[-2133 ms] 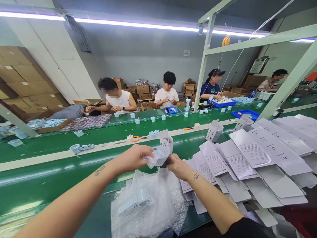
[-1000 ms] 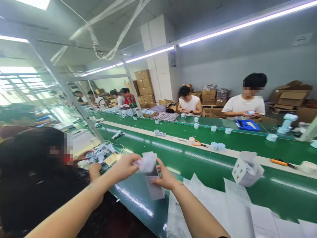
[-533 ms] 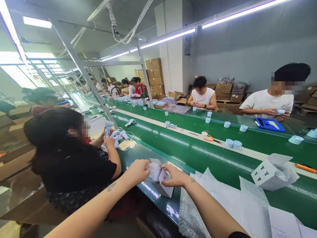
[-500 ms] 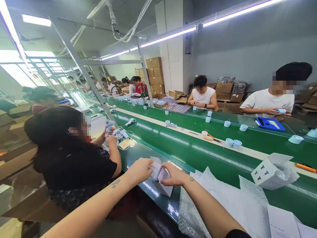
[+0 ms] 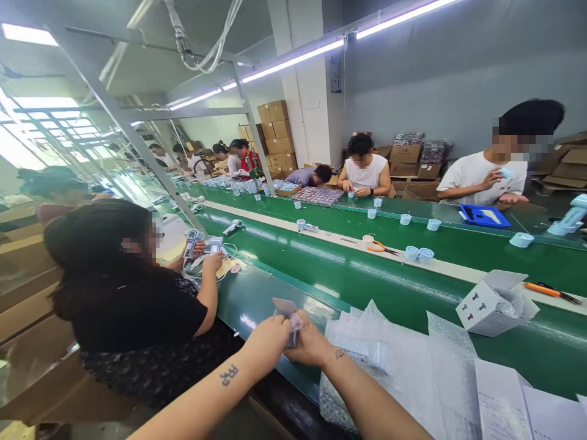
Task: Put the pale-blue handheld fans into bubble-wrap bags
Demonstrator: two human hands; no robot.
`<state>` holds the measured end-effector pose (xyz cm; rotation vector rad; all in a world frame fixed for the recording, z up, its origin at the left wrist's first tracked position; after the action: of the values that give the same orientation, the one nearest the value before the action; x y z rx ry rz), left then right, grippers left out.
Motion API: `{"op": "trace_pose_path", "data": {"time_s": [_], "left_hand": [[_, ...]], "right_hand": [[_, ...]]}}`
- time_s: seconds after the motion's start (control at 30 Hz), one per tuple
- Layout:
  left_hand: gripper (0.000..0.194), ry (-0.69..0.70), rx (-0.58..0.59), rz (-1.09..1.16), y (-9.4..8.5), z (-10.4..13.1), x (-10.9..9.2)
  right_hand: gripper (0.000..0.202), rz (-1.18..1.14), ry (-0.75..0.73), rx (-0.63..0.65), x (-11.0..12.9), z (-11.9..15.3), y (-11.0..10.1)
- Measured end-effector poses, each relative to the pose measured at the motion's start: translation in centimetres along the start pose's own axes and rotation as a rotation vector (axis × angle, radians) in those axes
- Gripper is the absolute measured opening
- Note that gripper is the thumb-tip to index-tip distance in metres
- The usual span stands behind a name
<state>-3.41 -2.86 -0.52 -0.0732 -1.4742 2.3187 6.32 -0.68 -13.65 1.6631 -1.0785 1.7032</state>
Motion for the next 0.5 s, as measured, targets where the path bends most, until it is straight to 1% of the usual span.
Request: {"op": "trace_pose_path", "data": {"time_s": [0.1,0.17,0.2,0.23,0.27,0.3,0.33,0.37,0.4,0.43,0.47,0.5], "left_hand": [[0.052,0.057,0.047,-0.072,2.0,-0.6,-0.7],[0.061,0.071,0.069,-0.111,2.4,-1.2,-0.5],[0.064,0.076,0.049,-0.109,2.3,-1.3,-0.2],[0.064,0.073,-0.020,-0.084,1.8,-1.2,0.3],[0.060,0.067,-0.145,-0.028,1.2,-1.0,0.9],[0.052,0.049,-0.321,0.054,0.4,-0.5,1.6],[0.043,-0.002,-0.529,0.168,-0.2,0.1,2.4],[0.036,-0.072,-0.687,0.309,-0.5,0.8,3.2],[0.034,-0.172,-0.760,0.482,-0.2,1.2,3.9],[0.035,-0.289,-0.756,0.688,0.6,1.4,4.4],[0.038,-0.394,-0.673,0.914,2.0,1.2,4.6],[0.044,-0.481,-0.557,1.156,3.7,0.8,4.3]], "right_hand": [[0.071,0.011,-0.030,-0.009,-0.1,-0.4,0.6],[0.069,0.030,-0.015,-0.011,0.6,-0.7,0.5],[0.069,0.035,0.010,-0.017,1.1,-0.8,0.0],[0.070,0.038,0.045,-0.026,1.7,-0.9,-0.8],[0.071,0.045,0.081,-0.046,2.4,-1.1,-2.1],[0.072,0.052,0.108,-0.082,3.1,-1.2,-3.8],[0.073,0.057,0.121,-0.135,3.7,-1.4,-5.9],[0.075,0.065,0.123,-0.199,4.2,-1.6,-8.4],[0.076,0.076,0.115,-0.268,4.4,-1.8,-11.2],[0.077,0.096,0.107,-0.340,4.3,-2.1,-14.1],[0.076,0.123,0.115,-0.400,3.9,-2.4,-17.0],[0.076,0.151,0.132,-0.446,3.2,-2.7,-19.7]]}}
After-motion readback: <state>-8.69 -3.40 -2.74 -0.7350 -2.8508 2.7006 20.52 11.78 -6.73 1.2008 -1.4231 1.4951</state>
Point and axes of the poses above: each hand's wrist, its own z-axis away from the middle knuckle, its own y-axis out of the palm, x = y × z, the point moved 2 cm from there along -z, towards the middle knuckle, and after that the axes turned 9 degrees about -z, right-handed, at the moved point
